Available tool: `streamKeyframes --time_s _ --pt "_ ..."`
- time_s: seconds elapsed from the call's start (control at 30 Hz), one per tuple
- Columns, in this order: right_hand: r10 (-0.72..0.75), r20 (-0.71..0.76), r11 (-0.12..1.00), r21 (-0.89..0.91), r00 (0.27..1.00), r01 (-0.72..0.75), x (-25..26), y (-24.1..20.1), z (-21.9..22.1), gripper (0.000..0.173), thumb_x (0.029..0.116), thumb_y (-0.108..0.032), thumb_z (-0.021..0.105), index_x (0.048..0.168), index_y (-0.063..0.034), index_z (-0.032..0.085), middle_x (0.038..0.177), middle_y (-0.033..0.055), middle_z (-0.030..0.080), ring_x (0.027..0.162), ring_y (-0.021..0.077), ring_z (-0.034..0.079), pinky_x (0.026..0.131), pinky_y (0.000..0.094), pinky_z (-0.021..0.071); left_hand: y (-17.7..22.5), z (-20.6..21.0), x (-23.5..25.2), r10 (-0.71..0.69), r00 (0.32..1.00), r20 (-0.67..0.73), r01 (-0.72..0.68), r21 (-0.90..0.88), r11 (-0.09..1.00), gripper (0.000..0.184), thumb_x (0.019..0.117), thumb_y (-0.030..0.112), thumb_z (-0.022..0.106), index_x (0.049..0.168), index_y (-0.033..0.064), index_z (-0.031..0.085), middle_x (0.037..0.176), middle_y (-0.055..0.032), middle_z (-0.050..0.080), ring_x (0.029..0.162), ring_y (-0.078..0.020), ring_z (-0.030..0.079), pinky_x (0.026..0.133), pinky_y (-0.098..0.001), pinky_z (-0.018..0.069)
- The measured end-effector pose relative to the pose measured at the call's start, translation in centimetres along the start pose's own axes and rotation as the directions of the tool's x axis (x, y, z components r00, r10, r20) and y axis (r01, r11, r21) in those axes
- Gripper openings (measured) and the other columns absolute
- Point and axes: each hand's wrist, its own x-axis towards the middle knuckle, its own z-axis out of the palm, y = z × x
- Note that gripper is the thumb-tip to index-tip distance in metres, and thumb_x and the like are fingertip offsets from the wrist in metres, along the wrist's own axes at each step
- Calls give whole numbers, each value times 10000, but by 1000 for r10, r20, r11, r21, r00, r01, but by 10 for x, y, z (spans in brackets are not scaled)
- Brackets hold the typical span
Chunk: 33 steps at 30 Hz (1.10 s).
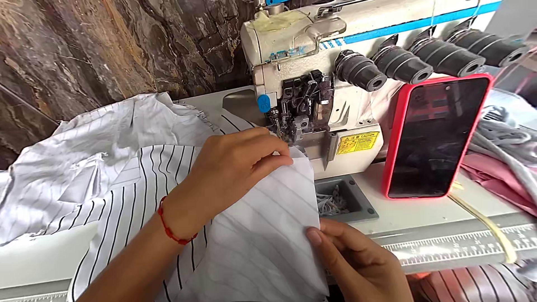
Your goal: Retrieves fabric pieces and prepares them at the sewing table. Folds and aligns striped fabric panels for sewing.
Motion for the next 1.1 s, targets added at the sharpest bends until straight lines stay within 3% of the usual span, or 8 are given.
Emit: streamKeyframes --time_s 0.17,0.23,0.33,0.47,0.6,0.8,0.93,1.1 --pt "-82 -60 994 -74 995 78 1 16 -1 66 936 -39 697 964 -42 756 955 -66 692 843 -53 638 747 127 557 6 1 2 69 998 14 -69 62 996 151 974 178 647 953 132 789 938 3 704 866 -84 661 747 -223 533" --pt "-123 -70 988 -108 990 115 3 21 -2 60 931 -107 727 940 -65 769 1052 -17 639 943 -36 611 802 118 545 15 2 3 129 991 19 -130 120 984 181 950 68 622 933 113 796 1022 -54 709 957 -176 648 809 -313 500" --pt "-99 -70 992 -90 993 93 3 19 -2 63 917 -73 730 922 -40 784 1151 27 713 1065 13 661 898 177 572 42 5 -3 61 998 25 -65 259 964 220 926 7 560 948 65 772 1019 -72 724 1001 -211 680 851 -321 540" --pt "-66 -52 998 1 996 66 -2 11 -2 125 929 -5 691 970 -73 788 1014 -74 761 928 -23 699 824 179 597 76 26 -21 -137 990 -27 138 359 923 353 1034 259 507 1173 30 737 1157 -132 729 1135 -265 696 981 -377 553" --pt "-61 -52 997 36 997 63 -4 8 -3 142 963 -37 659 985 -124 769 967 -141 751 854 -67 678 773 147 579 80 33 -29 -163 986 -35 165 347 923 557 1063 463 409 1265 36 704 1295 -148 694 1278 -316 625 1084 -437 482" --pt "-99 -72 993 50 992 103 -3 14 0 129 968 -67 670 982 -130 781 1024 -114 753 923 -40 691 813 162 588 74 29 -27 -161 983 -85 178 272 946 394 1059 297 464 1222 42 718 1292 -118 689 1258 -217 630 1088 -329 472" --pt "-95 -91 992 69 991 101 -4 15 1 131 963 -64 679 982 -138 785 1032 -112 753 937 -28 697 819 172 596 72 28 -25 -165 975 -150 199 248 948 301 1046 222 499 1146 45 721 1207 -122 703 1154 -193 653 938 -246 520" --pt "-94 -82 993 70 992 100 -4 15 2 116 954 -50 686 973 -115 780 1035 -97 751 934 -28 695 807 172 600 64 19 -11 -251 965 -76 262 322 910 306 1021 242 506 1073 74 757 1095 -68 696 1010 -196 655 830 -281 526"
